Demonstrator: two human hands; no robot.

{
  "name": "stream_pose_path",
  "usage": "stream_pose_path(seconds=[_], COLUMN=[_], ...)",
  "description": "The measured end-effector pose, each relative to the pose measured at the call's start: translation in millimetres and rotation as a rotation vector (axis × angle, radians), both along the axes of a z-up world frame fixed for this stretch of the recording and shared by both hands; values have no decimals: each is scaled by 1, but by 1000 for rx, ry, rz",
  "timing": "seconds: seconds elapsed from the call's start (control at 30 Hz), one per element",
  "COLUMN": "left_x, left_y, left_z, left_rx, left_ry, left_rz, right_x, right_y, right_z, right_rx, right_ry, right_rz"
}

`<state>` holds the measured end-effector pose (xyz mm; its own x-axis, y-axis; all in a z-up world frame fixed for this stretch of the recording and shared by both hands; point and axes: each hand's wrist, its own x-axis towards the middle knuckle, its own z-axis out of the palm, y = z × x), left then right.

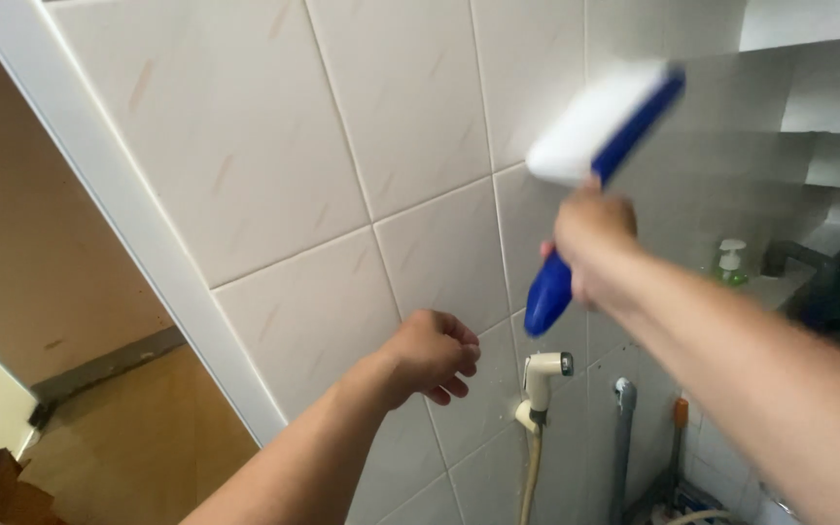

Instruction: The person scrubs a tiled bathroom wall with a blue brush, sprays the wall with a handheld shower head, applies liquid detergent from a bottle, and continues scrubbing and rinsing the same area.

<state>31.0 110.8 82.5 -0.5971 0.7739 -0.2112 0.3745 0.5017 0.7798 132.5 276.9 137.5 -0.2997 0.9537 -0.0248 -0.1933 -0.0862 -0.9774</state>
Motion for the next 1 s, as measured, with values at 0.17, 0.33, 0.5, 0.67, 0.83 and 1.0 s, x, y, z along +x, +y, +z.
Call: stream_pose_path(seconds=[0.17,0.33,0.5,0.67,0.83,1.0], left_x=[-5,-2,7,5,6,6], left_y=[8,8,7,11,11,4], left_z=[10,1,-2,1,-5,-39], left_rx=[27,9,-32,-24,-41,-90], left_ry=[32,30,-8,14,-21,-60], left_rz=[-27,-37,-16,-14,0,2], right_x=[3,14,2,14,30,33], right_y=[57,72,107,56,44,65], right_z=[-24,-118,-157,-30,-38,-196], right_rx=[63,-250,-330,-140,37,-310], right_ry=[-107,-221,-229,-94,-80,-289], right_rz=[84,67,93,-3,60,128])
